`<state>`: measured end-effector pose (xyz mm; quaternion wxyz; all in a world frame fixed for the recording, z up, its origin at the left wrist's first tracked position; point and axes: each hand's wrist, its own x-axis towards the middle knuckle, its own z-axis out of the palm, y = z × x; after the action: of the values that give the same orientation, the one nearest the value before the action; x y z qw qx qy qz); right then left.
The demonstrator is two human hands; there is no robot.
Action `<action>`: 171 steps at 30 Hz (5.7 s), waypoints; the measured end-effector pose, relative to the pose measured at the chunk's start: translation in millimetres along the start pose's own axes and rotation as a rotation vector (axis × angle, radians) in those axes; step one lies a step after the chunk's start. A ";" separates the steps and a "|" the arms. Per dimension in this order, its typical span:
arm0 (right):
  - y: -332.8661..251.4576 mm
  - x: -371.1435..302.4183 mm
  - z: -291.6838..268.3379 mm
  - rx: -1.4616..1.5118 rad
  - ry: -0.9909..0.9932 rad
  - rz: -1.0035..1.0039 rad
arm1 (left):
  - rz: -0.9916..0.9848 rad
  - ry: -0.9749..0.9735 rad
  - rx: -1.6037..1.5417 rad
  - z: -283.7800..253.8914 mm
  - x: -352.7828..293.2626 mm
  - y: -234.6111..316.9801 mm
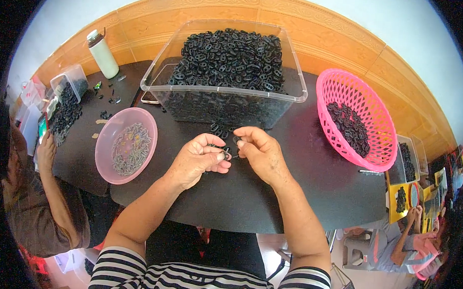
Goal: The person assembles plastic cord locks by inserting small pins into plastic pieces by hand.
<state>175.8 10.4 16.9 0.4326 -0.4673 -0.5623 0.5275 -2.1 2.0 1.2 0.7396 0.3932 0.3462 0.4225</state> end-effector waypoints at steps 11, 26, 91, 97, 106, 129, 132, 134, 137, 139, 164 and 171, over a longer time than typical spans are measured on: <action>2.7 1.6 -2.8 0.199 -0.086 0.138 | 0.005 0.017 0.034 2.5 -0.5 2.0; 1.9 -0.3 1.3 0.132 -0.095 0.086 | 0.001 0.030 0.059 1.3 0.4 0.8; -33.3 -13.5 -6.8 -0.846 0.281 -0.584 | 0.014 0.171 0.003 -1.7 -5.5 11.7; -50.8 -19.8 -124.1 -0.917 0.954 -0.425 | 0.228 0.315 0.201 -17.8 2.1 14.6; -19.4 -17.2 -34.5 -0.784 0.027 -0.511 | 0.397 0.318 0.847 -11.6 -3.9 1.9; 8.3 -11.0 6.1 -0.950 -0.242 -0.540 | 0.408 0.163 1.391 -2.7 -7.7 -5.6; 16.4 -10.5 11.4 -1.000 -0.162 -0.582 | 0.426 0.177 1.370 -5.4 -3.4 -8.9; 22.0 -8.4 14.6 -1.020 -0.147 -0.584 | 0.446 0.175 1.359 -7.9 -3.2 -8.7; 23.9 -6.8 14.9 -1.057 -0.132 -0.581 | 0.460 0.128 1.372 -8.7 -3.6 -7.7; 23.7 -6.3 14.7 -1.067 -0.134 -0.580 | 0.459 0.131 1.366 -5.2 -6.6 -3.6; 3.0 -1.7 -27.4 -0.573 0.089 -0.290 | 0.612 0.282 1.268 -0.8 0.0 -3.0; -0.1 -4.1 -25.7 -0.579 0.086 -0.285 | 0.715 0.217 1.531 16.2 0.7 -6.2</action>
<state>201.8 11.3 18.8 0.3745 -0.5094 -0.7299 0.2597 14.1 -4.2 3.0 0.0548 0.8278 0.4605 0.3157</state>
